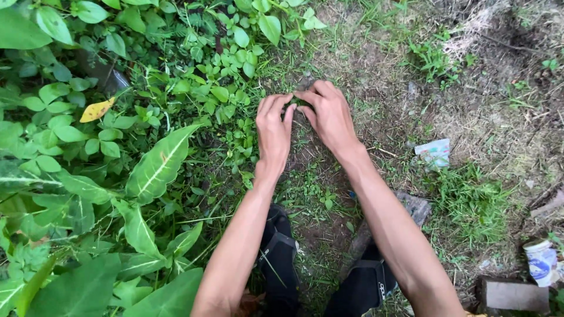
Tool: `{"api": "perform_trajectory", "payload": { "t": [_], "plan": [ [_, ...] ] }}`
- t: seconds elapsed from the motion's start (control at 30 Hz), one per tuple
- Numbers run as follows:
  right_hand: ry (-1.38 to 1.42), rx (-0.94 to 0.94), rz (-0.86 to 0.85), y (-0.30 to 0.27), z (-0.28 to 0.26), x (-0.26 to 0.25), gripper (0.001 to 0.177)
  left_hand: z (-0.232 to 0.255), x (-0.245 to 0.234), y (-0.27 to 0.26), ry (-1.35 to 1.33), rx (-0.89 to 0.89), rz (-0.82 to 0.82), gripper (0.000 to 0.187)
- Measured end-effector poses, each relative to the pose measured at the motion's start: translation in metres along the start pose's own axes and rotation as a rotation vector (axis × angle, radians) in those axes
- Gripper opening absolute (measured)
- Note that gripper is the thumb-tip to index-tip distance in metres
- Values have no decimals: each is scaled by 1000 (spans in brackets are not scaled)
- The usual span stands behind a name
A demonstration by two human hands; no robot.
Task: Picking and shredding small green leaves by hand on a wooden surface outdoors.
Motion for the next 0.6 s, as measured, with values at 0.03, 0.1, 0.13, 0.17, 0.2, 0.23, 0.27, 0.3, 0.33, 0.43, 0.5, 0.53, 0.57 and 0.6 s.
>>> {"api": "perform_trajectory", "payload": {
  "t": [0.03,0.1,0.13,0.17,0.2,0.23,0.27,0.3,0.33,0.43,0.5,0.53,0.57,0.6],
  "plan": [
    [-2,2,1,-1,4,4,39,-1,1,1,-2,1,-2,30],
    [-5,-29,46,-1,10,11,28,-2,1,4,39,115,63,21],
    [-7,-28,51,0,12,14,28,0,1,6,37,121,62,21],
    [-34,-26,55,-1,14,17,25,1,1,6,42,77,45,18],
    [-61,-23,58,-1,15,21,23,2,1,7,47,33,27,16],
    [-60,-22,60,-1,15,22,23,1,1,7,48,35,26,16],
    [-101,-16,63,-1,15,23,19,0,1,8,53,67,42,13],
    [-143,-13,66,0,14,24,15,0,1,9,57,100,61,11],
    [-143,-15,67,-1,13,25,15,-2,1,8,57,102,62,11],
    [-190,-23,93,-5,14,28,14,-6,4,6,51,129,63,10],
    [-150,-22,123,-13,17,35,15,-8,4,2,48,118,47,12],
    [-154,-24,128,-14,17,35,15,-7,4,2,46,124,48,12],
    [-132,-8,123,-17,15,36,14,-7,3,-2,37,102,42,13],
    [-111,7,117,-21,13,38,14,-7,1,-6,28,80,36,15]
  ]
}}
Point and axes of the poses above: each hand's wrist, its own y-axis towards the middle knuckle, its own x-axis out of the palm, z = x × y, the point moved 1 cm from there along y, towards the middle knuckle, and after that the axes turned 1 degree about y, right-handed, at the moved point
